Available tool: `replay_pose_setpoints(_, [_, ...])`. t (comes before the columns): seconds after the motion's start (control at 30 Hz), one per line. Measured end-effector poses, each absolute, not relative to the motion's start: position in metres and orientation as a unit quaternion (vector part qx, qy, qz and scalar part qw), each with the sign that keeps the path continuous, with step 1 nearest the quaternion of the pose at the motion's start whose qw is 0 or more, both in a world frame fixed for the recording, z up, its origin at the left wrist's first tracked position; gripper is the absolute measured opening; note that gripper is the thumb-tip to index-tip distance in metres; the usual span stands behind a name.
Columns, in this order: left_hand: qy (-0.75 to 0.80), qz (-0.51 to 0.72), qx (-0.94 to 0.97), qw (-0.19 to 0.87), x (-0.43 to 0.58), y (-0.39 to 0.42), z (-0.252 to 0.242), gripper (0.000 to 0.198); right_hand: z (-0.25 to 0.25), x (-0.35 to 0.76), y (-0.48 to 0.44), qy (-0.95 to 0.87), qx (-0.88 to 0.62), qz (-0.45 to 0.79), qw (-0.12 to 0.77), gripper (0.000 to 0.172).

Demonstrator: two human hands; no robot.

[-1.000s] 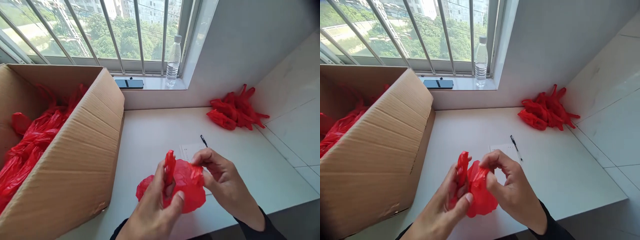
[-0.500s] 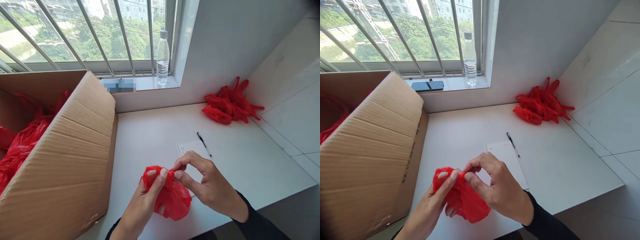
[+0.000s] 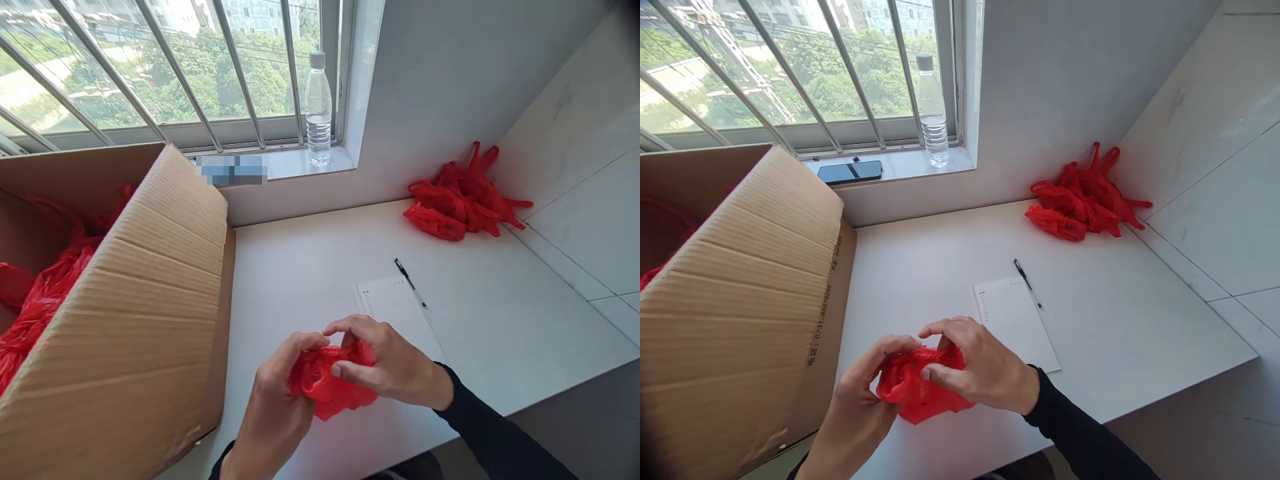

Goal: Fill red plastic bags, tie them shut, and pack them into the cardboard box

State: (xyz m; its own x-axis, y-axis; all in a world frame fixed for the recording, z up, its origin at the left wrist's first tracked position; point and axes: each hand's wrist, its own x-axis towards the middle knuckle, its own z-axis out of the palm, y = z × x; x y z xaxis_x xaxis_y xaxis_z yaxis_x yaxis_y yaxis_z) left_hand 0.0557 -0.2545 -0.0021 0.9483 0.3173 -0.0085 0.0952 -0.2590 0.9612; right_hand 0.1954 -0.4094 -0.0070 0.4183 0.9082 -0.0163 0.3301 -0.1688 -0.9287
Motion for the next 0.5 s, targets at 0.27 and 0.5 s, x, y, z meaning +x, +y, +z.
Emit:
replay_pose_setpoints(0.27, [0.014, 0.29, 0.881, 0.373, 0.049, -0.26, -0.043, 0.057, -0.018, 0.192, -0.407, -0.373, -0.625, 0.436, 0.53, 0.031])
replay_pose_setpoints(0.5, [0.047, 0.254, 0.906, 0.334, 0.024, -0.254, -0.061, 0.06, -0.03, 0.196, -0.419, -0.333, -0.753, 0.265, 0.502, 0.024])
